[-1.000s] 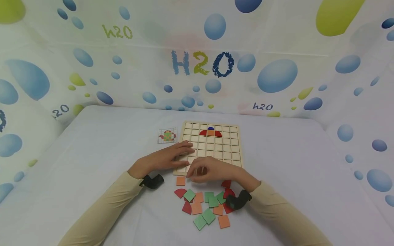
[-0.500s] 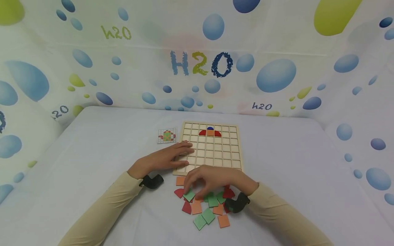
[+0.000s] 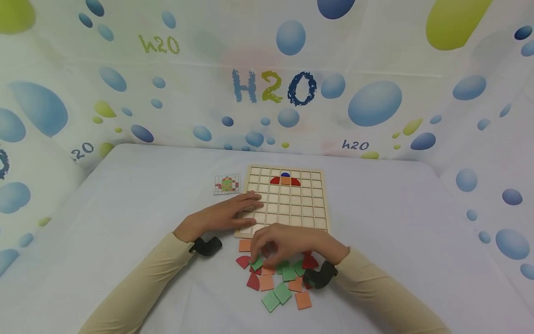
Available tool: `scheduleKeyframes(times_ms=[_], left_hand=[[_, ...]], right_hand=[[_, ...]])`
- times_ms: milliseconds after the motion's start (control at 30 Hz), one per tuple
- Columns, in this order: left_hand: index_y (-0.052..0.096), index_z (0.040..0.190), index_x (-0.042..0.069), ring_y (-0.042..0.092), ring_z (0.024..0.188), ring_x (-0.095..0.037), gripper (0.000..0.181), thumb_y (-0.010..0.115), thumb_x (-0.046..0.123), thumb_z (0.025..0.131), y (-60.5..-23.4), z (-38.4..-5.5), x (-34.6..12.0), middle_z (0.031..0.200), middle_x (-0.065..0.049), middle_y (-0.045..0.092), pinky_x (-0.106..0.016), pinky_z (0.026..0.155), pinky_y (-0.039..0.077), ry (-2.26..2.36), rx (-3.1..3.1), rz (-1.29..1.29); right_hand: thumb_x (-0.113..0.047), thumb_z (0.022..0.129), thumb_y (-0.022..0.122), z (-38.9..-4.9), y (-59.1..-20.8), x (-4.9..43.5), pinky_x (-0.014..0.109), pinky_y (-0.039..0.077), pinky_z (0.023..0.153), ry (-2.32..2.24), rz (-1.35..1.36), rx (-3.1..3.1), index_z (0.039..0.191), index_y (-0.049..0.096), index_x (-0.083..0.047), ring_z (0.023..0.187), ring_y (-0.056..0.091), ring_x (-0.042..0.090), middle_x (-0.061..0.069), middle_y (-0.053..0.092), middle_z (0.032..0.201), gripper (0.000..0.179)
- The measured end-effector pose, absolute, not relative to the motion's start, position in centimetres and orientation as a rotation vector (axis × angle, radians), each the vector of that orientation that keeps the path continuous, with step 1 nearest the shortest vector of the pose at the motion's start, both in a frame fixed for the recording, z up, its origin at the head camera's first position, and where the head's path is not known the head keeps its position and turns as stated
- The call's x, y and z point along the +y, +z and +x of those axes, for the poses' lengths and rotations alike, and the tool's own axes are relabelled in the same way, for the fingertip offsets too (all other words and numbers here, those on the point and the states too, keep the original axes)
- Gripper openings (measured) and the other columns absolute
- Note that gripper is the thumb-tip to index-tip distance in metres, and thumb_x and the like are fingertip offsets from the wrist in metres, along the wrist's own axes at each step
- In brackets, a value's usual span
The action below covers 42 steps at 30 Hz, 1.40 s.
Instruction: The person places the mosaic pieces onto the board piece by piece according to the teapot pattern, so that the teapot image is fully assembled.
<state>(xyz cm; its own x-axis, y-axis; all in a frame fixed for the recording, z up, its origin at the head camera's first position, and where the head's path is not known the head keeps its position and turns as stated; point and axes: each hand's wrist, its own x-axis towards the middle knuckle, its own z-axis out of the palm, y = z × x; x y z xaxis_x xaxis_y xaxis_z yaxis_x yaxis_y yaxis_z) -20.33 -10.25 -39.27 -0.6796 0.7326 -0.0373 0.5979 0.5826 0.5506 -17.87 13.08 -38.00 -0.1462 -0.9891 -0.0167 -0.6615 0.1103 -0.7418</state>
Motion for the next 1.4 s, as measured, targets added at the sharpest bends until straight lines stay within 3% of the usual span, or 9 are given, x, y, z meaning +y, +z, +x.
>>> scheduleKeyframes(times_ms=[300, 533, 667, 900, 1400], left_hand=[[0.049, 0.143, 0.006, 0.022, 0.148, -0.028, 0.052, 0.059, 0.029, 0.098, -39.5, -20.5, -10.4, 0.154, -0.012, 0.037, -0.045, 0.117, 0.026, 0.753, 2.552, 1.122], [0.049, 0.143, 0.006, 0.023, 0.147, -0.029, 0.051, 0.06, 0.029, 0.098, -39.4, -20.5, -10.4, 0.154, -0.012, 0.037, -0.045, 0.117, 0.026, 0.761, 2.546, 1.126], [0.049, 0.142, 0.005, 0.022, 0.148, -0.029, 0.05, 0.059, 0.028, 0.098, -39.4, -20.5, -10.4, 0.154, -0.012, 0.038, -0.045, 0.117, 0.026, 0.753, 2.549, 1.132], [0.049, 0.143, 0.007, 0.02, 0.148, -0.028, 0.052, 0.059, 0.03, 0.098, -39.4, -20.5, -10.4, 0.154, -0.01, 0.037, -0.044, 0.117, 0.025, 0.739, 2.557, 1.096], [0.047, 0.145, 0.008, 0.018, 0.149, -0.028, 0.053, 0.057, 0.032, 0.1, -39.5, -20.6, -10.3, 0.156, -0.01, 0.035, -0.046, 0.118, 0.023, 0.735, 2.54, 1.094]], right_hand=[[-0.007, 0.089, 0.07, -18.8, -37.8, 13.3, 0.022, 0.05, 0.082, -0.874, -1.602, 1.913, 0.103, 0.073, -0.012, 0.1, 0.056, 0.006, -0.001, 0.064, 0.111, 0.015], [-0.007, 0.089, 0.07, -19.6, -37.2, 13.8, 0.023, 0.051, 0.072, -0.914, -1.471, 1.984, 0.104, 0.074, -0.011, 0.094, 0.057, 0.013, 0.002, 0.064, 0.113, 0.016], [-0.005, 0.089, 0.069, -20.3, -37.4, 14.2, 0.026, 0.054, 0.073, -0.962, -1.454, 2.014, 0.105, 0.073, -0.009, 0.094, 0.059, 0.019, 0.006, 0.064, 0.113, 0.016], [-0.004, 0.09, 0.069, -21.4, -38.0, 14.9, 0.027, 0.056, 0.073, -1.034, -1.441, 2.065, 0.108, 0.071, -0.005, 0.084, 0.06, 0.014, 0.01, 0.063, 0.113, 0.019], [-0.002, 0.089, 0.07, -24.0, -38.6, 16.0, 0.028, 0.056, 0.071, -1.132, -1.333, 2.239, 0.107, 0.072, -0.002, 0.083, 0.064, 0.017, 0.013, 0.065, 0.111, 0.018]])
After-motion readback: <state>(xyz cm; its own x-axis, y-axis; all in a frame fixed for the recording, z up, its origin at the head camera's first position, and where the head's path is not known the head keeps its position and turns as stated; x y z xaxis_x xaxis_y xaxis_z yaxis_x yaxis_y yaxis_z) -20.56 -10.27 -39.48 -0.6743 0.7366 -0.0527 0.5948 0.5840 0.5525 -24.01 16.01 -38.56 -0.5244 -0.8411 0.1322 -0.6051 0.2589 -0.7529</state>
